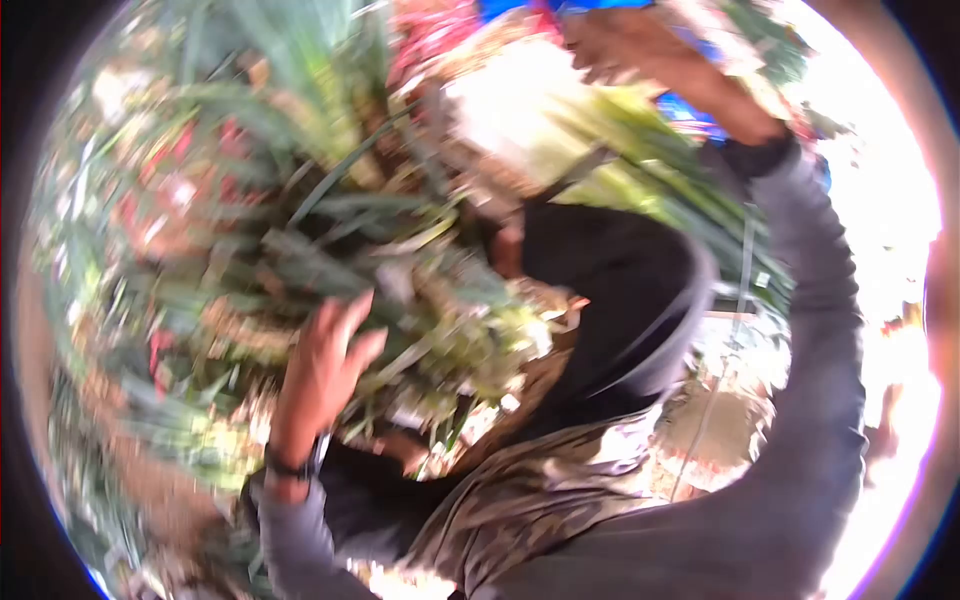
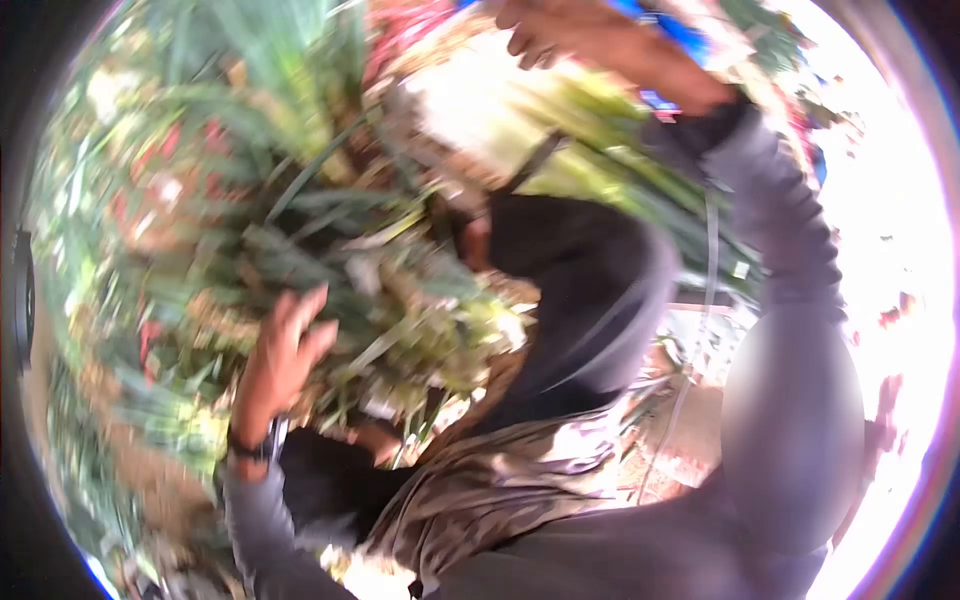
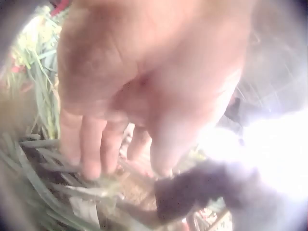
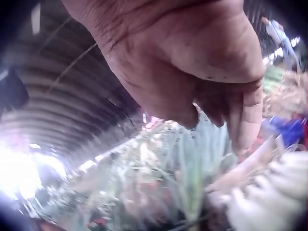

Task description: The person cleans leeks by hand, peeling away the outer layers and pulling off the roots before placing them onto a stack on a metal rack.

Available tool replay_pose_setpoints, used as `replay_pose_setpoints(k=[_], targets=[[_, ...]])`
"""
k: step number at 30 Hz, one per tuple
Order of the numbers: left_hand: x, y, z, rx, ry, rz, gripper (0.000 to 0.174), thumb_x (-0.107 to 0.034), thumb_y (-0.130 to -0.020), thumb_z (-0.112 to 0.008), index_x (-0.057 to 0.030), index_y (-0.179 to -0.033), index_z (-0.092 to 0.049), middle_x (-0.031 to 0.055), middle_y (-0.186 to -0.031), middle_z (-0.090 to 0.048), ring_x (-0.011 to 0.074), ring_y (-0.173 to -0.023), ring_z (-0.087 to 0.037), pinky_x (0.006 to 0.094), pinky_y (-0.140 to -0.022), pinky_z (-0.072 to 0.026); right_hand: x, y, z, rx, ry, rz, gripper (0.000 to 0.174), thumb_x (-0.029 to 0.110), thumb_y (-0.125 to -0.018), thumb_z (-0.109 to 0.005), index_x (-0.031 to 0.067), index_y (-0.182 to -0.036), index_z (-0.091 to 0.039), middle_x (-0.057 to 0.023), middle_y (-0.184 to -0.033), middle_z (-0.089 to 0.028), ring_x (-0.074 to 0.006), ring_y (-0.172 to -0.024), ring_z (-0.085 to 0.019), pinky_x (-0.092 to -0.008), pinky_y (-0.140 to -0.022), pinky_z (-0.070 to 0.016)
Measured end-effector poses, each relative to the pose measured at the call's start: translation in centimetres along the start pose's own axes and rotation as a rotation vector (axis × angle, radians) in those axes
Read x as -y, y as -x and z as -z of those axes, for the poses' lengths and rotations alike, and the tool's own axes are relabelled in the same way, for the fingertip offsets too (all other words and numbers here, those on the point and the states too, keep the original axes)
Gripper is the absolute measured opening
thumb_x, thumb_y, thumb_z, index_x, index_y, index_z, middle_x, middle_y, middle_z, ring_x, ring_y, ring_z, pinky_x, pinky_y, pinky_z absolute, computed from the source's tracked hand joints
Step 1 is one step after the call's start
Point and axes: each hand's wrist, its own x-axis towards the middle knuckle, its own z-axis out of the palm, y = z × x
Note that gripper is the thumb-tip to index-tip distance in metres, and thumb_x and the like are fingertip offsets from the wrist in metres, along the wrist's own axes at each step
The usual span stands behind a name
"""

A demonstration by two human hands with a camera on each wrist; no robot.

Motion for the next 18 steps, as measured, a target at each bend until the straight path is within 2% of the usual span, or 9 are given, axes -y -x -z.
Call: replay_pose_setpoints(k=[1,3,6,7,9,10,13,14,18], targets=[[1.1,0.1,0.6,-0.196,0.174,-0.055,0.048,-0.020,-0.094,-0.070,-0.0050,-0.136,-0.055,0.0192,-0.125,-0.062,0.0373,-0.103,-0.064,0.0428,-0.088,-0.0537,2.2,-0.2,-0.4,0.185,-0.109,0.043,0.046,0.034,-0.108,-0.037,0.0055,-0.140,-0.054,-0.0158,-0.131,-0.061,-0.0247,-0.120,-0.062,-0.0336,-0.098,-0.0519],[3.2,0.2,2.7,-0.417,0.762,0.219,0.050,-0.029,-0.099,-0.064,-0.0017,-0.140,-0.053,0.0196,-0.127,-0.062,0.0302,-0.115,-0.064,0.0385,-0.098,-0.0514,14.7,1.2,-8.2,-0.107,-0.317,0.080,0.063,0.059,-0.101,-0.050,0.0005,-0.123,-0.063,-0.0124,-0.100,-0.073,-0.0250,-0.091,-0.072,-0.0376,-0.079,-0.0572],[5.3,1.1,5.4,-0.661,1.163,0.307,0.073,-0.055,-0.102,-0.052,0.0028,-0.146,-0.044,0.0205,-0.131,-0.058,0.0304,-0.121,-0.059,0.0405,-0.109,-0.0448,20.6,-2.1,-17.9,-0.251,-0.491,0.591,0.050,0.043,-0.108,-0.040,0.0028,-0.133,-0.058,-0.0128,-0.115,-0.066,-0.0219,-0.102,-0.066,-0.0336,-0.085,-0.0539],[5.6,1.4,5.6,-0.721,1.297,0.319,0.076,-0.057,-0.102,-0.051,0.0034,-0.147,-0.042,0.0202,-0.132,-0.057,0.0307,-0.122,-0.058,0.0408,-0.110,-0.0439,19.0,-4.6,-22.6,-0.328,-0.271,0.960,0.049,0.038,-0.109,-0.035,0.0058,-0.142,-0.054,-0.0163,-0.133,-0.061,-0.0265,-0.123,-0.060,-0.0355,-0.100,-0.0511],[5.2,2.4,6.0,-0.756,1.500,0.362,0.087,-0.067,-0.097,-0.049,0.0055,-0.145,-0.040,0.0191,-0.131,-0.054,0.0298,-0.126,-0.053,0.0435,-0.114,-0.0394,23.0,-5.6,-30.7,-0.346,0.002,0.863,0.047,0.036,-0.106,-0.047,0.0106,-0.146,-0.050,-0.0146,-0.145,-0.053,-0.0267,-0.132,-0.054,-0.0427,-0.105,-0.0478],[5.5,3.5,6.8,-0.748,1.623,0.307,0.085,-0.067,-0.098,-0.048,0.0044,-0.144,-0.041,0.0201,-0.134,-0.052,0.0307,-0.128,-0.051,0.0444,-0.114,-0.0379,22.0,-8.5,-35.8,-0.489,0.267,1.205,0.044,0.040,-0.100,-0.054,0.0218,-0.141,-0.056,-0.0119,-0.126,-0.062,-0.0292,-0.115,-0.061,-0.0441,-0.093,-0.0514],[6.5,7.9,8.2,-0.970,1.603,0.461,0.071,-0.056,-0.101,-0.053,0.0014,-0.142,-0.046,0.0202,-0.140,-0.049,0.0314,-0.132,-0.047,0.0439,-0.116,-0.0338,18.3,-9.5,-44.0,-0.048,0.076,0.815,0.046,0.030,-0.094,-0.067,0.0113,-0.134,-0.055,-0.0140,-0.145,-0.048,-0.0341,-0.116,-0.061,-0.0420,-0.092,-0.0552],[6.7,9.3,9.3,-1.096,1.451,0.502,0.069,-0.053,-0.102,-0.052,0.0022,-0.142,-0.046,0.0196,-0.141,-0.050,0.0308,-0.134,-0.046,0.0432,-0.117,-0.0323,15.6,-11.7,-48.4,-0.258,0.312,0.744,0.044,0.027,-0.092,-0.070,0.0070,-0.129,-0.056,-0.0142,-0.133,-0.056,-0.0362,-0.106,-0.064,-0.0439,-0.086,-0.0566],[6.3,15.9,11.7,-1.425,0.954,0.282,0.055,-0.038,-0.096,-0.067,-0.0010,-0.135,-0.055,0.0149,-0.136,-0.055,0.0279,-0.129,-0.051,0.0415,-0.116,-0.0327,14.7,-11.5,-51.7,-0.024,0.222,0.648,0.032,0.021,-0.094,-0.065,0.0036,-0.121,-0.059,-0.0170,-0.107,-0.063,-0.0394,-0.095,-0.064,-0.0488,-0.076,-0.0550]])
